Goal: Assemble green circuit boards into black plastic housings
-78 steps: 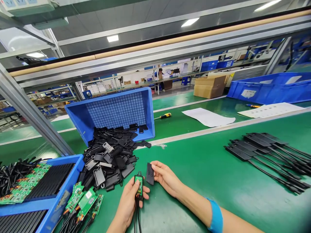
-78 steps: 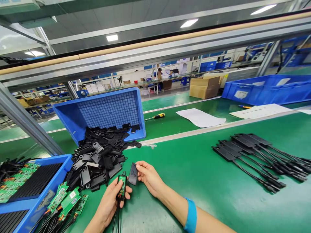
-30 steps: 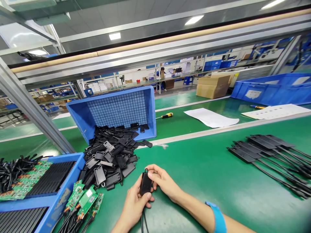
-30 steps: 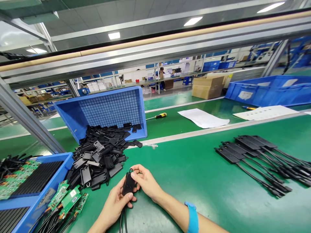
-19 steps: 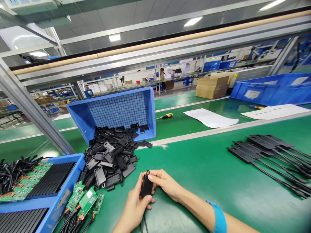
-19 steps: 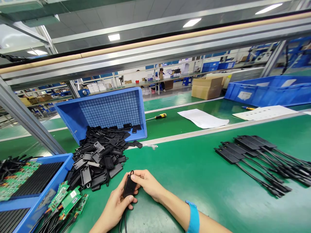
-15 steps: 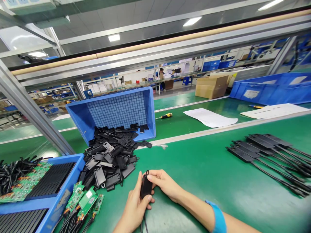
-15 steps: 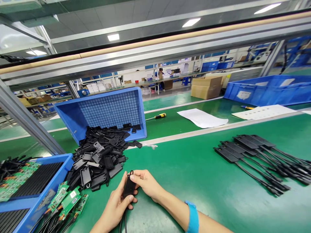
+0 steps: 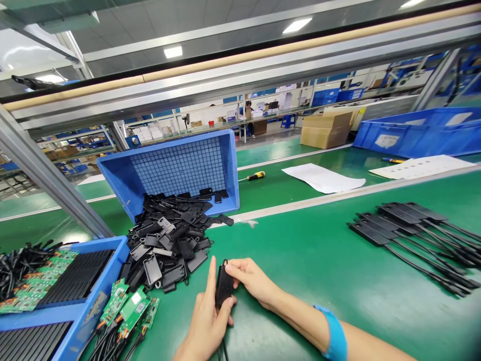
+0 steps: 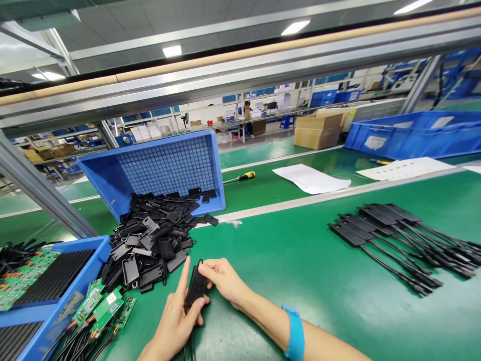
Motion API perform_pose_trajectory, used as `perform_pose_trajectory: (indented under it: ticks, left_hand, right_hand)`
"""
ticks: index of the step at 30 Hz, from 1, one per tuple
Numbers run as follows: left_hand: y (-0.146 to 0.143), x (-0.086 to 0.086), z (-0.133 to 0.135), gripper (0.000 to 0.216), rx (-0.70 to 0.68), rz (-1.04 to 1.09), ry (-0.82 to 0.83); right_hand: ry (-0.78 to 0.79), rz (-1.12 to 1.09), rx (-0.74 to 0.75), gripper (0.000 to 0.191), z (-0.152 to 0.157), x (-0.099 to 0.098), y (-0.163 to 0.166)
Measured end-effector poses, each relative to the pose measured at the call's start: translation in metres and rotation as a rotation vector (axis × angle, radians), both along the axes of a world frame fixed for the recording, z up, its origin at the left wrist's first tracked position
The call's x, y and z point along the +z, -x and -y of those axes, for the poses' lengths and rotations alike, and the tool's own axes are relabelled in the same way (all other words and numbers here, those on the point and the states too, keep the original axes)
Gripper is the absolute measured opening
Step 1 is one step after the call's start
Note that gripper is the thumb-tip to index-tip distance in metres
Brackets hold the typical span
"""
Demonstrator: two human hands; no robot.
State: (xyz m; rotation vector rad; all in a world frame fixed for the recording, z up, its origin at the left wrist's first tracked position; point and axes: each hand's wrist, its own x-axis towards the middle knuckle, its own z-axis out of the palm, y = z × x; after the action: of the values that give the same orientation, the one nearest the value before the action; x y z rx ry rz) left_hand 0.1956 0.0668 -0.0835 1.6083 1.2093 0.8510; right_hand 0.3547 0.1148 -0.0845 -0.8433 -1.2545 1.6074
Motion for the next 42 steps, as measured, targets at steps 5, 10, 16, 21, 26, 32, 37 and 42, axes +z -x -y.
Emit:
perform_pose_trajectory:
  ticks: [5, 10, 16, 21, 26, 32, 37, 42]
  left_hand:
    - [-0.003, 0.006, -0.008, 0.090, 0.008, 0.158, 0.115]
    - [0.000, 0.009, -0.017, 0.081, 0.171, 0.511, 0.353]
    - [0.010, 0.009, -0.026, 0.059, 0.174, 0.767, 0.584]
    - [0.014, 0.009, -0.031, 0.060, 0.097, 0.796, 0.595]
    - [0.012, 0.009, -0.027, 0.057, 0.173, 0.723, 0.551]
    - [0.007, 0.011, -0.020, 0.053, 0.127, 0.566, 0.445]
    - [0.006, 0.009, -0.019, 0.052, 0.072, 0.421, 0.337]
    - [0.005, 0.008, -0.020, 0.057, 0.050, 0.321, 0.294]
  right_hand:
    - [0.015, 0.001, 0.067, 0.060, 0.003, -0.001, 0.002]
    - [-0.046, 0.055, 0.135, 0.066, 0.004, -0.004, 0.001]
    - [-0.099, 0.116, 0.176, 0.062, 0.005, -0.008, 0.001]
    - [-0.116, 0.136, 0.180, 0.058, 0.007, -0.008, 0.000]
    - [-0.122, 0.133, 0.175, 0.056, 0.007, -0.008, 0.001]
    - [-0.111, 0.135, 0.159, 0.054, 0.008, -0.007, 0.001]
    - [-0.091, 0.176, 0.139, 0.048, 0.008, -0.007, 0.002]
    - [-0.095, 0.230, 0.093, 0.032, 0.009, -0.006, 0.003]
